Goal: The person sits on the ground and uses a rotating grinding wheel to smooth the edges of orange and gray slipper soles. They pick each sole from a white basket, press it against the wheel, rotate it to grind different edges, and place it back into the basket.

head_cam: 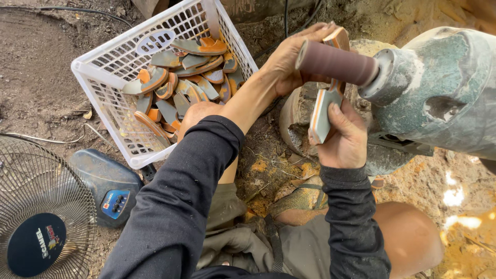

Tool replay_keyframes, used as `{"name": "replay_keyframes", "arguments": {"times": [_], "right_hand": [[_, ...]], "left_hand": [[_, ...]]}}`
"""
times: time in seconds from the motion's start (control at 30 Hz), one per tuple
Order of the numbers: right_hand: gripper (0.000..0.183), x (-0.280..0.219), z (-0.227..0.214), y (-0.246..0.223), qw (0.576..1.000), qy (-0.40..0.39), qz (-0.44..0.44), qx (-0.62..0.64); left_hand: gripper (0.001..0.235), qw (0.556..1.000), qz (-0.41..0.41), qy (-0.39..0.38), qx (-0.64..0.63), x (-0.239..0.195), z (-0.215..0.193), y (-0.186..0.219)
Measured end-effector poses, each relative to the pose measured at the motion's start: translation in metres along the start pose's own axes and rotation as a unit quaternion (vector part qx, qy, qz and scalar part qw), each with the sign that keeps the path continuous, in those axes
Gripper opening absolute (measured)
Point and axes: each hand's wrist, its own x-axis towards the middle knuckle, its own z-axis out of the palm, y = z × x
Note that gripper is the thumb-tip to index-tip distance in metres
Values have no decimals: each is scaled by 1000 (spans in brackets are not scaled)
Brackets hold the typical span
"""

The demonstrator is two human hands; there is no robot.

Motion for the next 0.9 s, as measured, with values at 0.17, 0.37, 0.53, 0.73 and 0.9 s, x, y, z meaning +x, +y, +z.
{"name": "replay_keyframes", "arguments": {"times": [0.17,0.37,0.53,0.73,0.9], "right_hand": [[38,15,-10,-2,999,-45,-18,22],[36,26,-21,0,997,-40,-15,68],[34,21,-17,2,997,-64,-16,42],[46,-4,5,9,999,-24,-16,-15],[44,-18,17,17,1000,-16,-15,-12]], "left_hand": [[44,997,64,-50,-8,0,-5,6],[45,992,108,-62,-26,2,-5,7],[46,992,99,-60,-47,9,-11,2],[46,999,20,18,28,13,-13,-20],[39,997,-67,21,30,5,-6,-19]]}}
